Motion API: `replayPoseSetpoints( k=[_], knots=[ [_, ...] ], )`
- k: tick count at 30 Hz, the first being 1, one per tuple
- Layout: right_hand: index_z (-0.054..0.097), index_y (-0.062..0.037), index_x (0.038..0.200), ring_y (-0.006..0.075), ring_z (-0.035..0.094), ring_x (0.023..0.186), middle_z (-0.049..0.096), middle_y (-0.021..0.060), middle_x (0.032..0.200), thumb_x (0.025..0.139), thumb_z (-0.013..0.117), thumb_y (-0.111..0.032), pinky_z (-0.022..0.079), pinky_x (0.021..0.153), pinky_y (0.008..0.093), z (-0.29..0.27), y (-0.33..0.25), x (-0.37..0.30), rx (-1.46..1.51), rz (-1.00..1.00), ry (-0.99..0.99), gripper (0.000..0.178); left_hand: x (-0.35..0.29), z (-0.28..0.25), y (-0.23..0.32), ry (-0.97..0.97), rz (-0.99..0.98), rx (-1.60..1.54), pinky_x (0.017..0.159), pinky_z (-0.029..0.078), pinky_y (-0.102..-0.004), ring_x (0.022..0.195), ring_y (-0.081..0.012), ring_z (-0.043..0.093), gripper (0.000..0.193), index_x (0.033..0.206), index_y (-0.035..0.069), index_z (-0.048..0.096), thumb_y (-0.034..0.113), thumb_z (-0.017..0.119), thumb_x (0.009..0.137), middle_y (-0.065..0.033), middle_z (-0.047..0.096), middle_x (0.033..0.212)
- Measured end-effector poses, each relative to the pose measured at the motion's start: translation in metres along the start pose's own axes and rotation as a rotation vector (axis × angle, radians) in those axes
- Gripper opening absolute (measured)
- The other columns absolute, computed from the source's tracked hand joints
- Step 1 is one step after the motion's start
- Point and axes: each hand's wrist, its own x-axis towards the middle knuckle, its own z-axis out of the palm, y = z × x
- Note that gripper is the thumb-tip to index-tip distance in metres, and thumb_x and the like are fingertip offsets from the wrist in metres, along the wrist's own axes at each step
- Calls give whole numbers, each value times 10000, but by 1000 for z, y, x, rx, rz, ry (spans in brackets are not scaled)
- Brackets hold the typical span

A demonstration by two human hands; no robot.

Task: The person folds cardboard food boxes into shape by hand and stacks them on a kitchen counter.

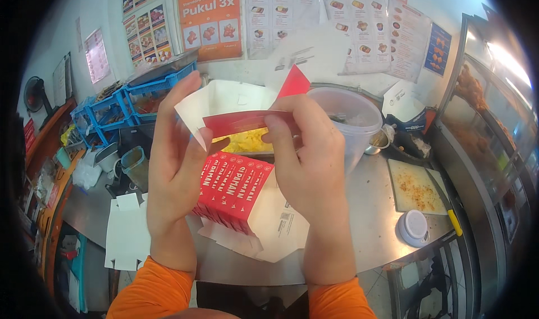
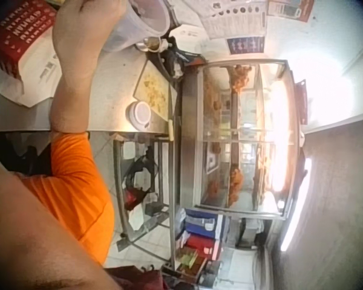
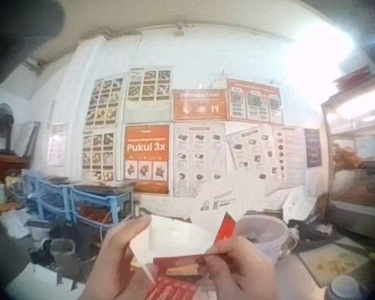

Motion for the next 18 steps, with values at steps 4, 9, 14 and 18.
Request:
replayPoseSetpoints(
  k=[4,9,14,18],
  knots=[
    [594,-25,1205,120,712,875,738,67,1056,1131,550,-116,545,754,254,1,-15,-1,38,138,-29,126,5,1,-12,8,237,79,1220,363,-449,1429,-359,491,509,1480,60,554,-16,569,977,-223,478,1533],
    [588,2,1198,131,713,857,719,84,1002,1113,556,-94,549,734,276,2,-5,0,107,116,37,132,5,3,-10,-92,416,224,1220,399,-468,1511,-376,445,444,1351,110,642,26,598,917,-212,473,1590],
    [610,26,1155,148,715,846,704,101,951,1091,568,-62,542,709,293,6,-3,1,159,103,89,117,0,8,4,-227,384,233,1267,348,-529,1552,-461,387,441,1208,135,759,7,582,825,-223,473,1586],
    [623,34,1102,178,716,877,694,136,954,1092,561,-77,551,751,317,-2,-5,0,46,137,-27,128,-2,10,5,-231,345,242,1278,333,-552,1567,-467,365,419,1185,152,787,10,612,833,-219,480,1582]
  ],
)
